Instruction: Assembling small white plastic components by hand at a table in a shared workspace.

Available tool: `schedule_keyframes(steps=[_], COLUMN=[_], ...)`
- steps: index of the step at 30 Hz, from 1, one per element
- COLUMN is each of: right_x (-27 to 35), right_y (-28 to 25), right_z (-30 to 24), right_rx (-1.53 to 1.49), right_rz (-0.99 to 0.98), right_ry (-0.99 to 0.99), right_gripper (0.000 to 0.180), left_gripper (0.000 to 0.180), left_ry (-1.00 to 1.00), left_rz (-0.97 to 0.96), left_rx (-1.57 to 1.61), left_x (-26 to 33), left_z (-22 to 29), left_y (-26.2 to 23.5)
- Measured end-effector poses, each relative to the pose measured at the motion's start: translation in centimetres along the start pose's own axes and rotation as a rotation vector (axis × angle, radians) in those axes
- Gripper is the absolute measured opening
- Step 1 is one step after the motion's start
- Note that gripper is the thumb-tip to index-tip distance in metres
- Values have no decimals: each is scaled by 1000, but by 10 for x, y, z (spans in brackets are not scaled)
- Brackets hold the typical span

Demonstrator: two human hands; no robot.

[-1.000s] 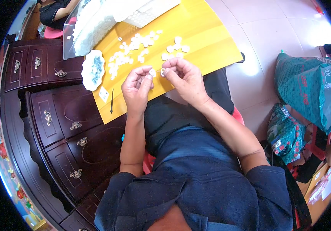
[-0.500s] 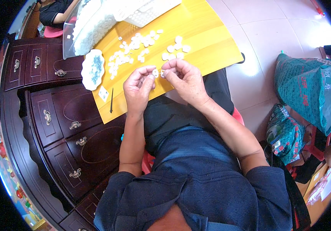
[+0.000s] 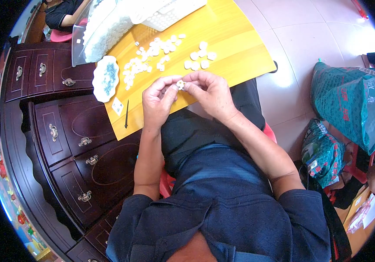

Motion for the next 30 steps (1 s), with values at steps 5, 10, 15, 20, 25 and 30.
schedule_keyframes(steps=[5,10,15,20,25,30], right_x=[-3,-4,-4,-3,-3,-3], right_y=[-1,0,0,-2,-1,-3], right_z=[6,5,5,11,13,19], right_rx=[9,-11,-179,-270,-319,-323], right_rz=[-28,-67,-59,-60,-92,-96], right_ry=[66,82,140,160,165,251], right_gripper=[18,15,15,16,15,18], left_gripper=[16,25,48,51,36,33], left_ry=[104,158,285,388,516,482], left_rz=[-41,-148,-58,15,31,13], left_rx=[-131,-262,-456,-712,-814,-774], left_x=[-5,-7,-4,0,2,0], left_z=[22,33,53,56,62,61], left_y=[6,14,24,31,35,34])
Point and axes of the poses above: each hand's wrist, its own x-axis away from the middle knuckle, its own y-axis out of the palm, z = x × y, the point moved 10 cm from there along -x, towards the middle knuckle, and after that the axes turned 4 degrees about y, right-handed, at the moved point
